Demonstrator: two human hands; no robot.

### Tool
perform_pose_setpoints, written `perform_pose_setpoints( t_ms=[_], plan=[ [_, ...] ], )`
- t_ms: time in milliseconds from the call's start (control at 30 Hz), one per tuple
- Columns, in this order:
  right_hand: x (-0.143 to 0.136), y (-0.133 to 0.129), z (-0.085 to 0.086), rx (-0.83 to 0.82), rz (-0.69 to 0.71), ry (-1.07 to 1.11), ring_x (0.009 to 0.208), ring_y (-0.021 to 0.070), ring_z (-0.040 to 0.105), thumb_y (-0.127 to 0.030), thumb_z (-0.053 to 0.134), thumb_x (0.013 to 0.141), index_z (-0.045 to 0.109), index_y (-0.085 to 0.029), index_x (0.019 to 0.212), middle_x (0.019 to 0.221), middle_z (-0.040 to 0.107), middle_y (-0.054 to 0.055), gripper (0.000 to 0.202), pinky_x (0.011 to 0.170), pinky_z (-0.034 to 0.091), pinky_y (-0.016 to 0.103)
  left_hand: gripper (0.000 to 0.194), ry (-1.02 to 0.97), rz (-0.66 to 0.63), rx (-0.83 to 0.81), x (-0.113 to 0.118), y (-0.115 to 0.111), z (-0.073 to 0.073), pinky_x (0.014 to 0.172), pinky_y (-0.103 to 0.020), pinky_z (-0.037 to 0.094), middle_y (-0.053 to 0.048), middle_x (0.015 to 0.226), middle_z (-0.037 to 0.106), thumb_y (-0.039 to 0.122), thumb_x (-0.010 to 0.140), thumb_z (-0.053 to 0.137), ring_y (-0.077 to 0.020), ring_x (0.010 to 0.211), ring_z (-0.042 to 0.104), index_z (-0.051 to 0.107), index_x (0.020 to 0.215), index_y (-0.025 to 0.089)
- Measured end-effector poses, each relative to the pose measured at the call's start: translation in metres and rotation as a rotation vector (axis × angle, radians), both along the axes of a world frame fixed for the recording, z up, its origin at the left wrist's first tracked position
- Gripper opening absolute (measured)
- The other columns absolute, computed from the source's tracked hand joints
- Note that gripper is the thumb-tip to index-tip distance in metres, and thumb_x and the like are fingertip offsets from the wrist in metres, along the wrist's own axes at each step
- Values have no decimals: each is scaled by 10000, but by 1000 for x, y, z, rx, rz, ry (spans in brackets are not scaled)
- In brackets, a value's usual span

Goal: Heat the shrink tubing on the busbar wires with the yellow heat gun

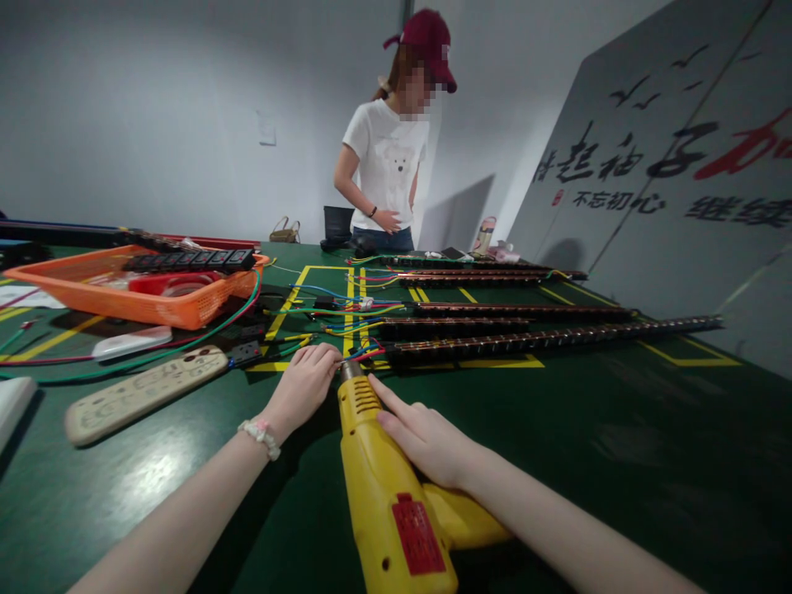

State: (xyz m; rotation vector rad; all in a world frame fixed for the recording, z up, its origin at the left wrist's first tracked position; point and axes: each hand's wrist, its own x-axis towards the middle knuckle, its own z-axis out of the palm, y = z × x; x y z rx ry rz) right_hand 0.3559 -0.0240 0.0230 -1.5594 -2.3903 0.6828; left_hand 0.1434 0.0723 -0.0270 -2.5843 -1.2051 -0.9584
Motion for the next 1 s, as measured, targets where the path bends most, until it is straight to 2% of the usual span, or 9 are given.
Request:
perform_pose_setpoints(
  t_ms=[567, 800, 1000],
  plan=[
    [3, 1, -1, -8, -18, 10, 877, 271, 593, -571, 139, 934, 123, -288, 1468, 947, 639, 110, 605, 769, 387, 379, 231, 31, 30, 22, 0, -2, 1, 887, -367, 372, -43, 970, 617, 241, 918, 326, -184, 941, 547, 555, 926, 208],
    [29, 7, -2, -40, -120, 47, 839, 248, 578, -548, 156, 942, 116, -246, 1473, 948, 635, 102, 612, 771, 382, 374, 191, 41, 5, 32, 0, -1, 0, 878, -364, 379, -43, 967, 606, 225, 898, 357, -191, 945, 540, 547, 911, 207],
    [49, 11, -4, -73, -179, 168, 855, 236, 598, -556, 205, 937, 120, -262, 1472, 1065, 634, 87, 616, 820, 377, 376, 164, 69, -4, 59, -1, 1, -3, 875, -365, 380, -37, 961, 603, 284, 900, 402, -189, 928, 540, 546, 877, 209]
  ],
)
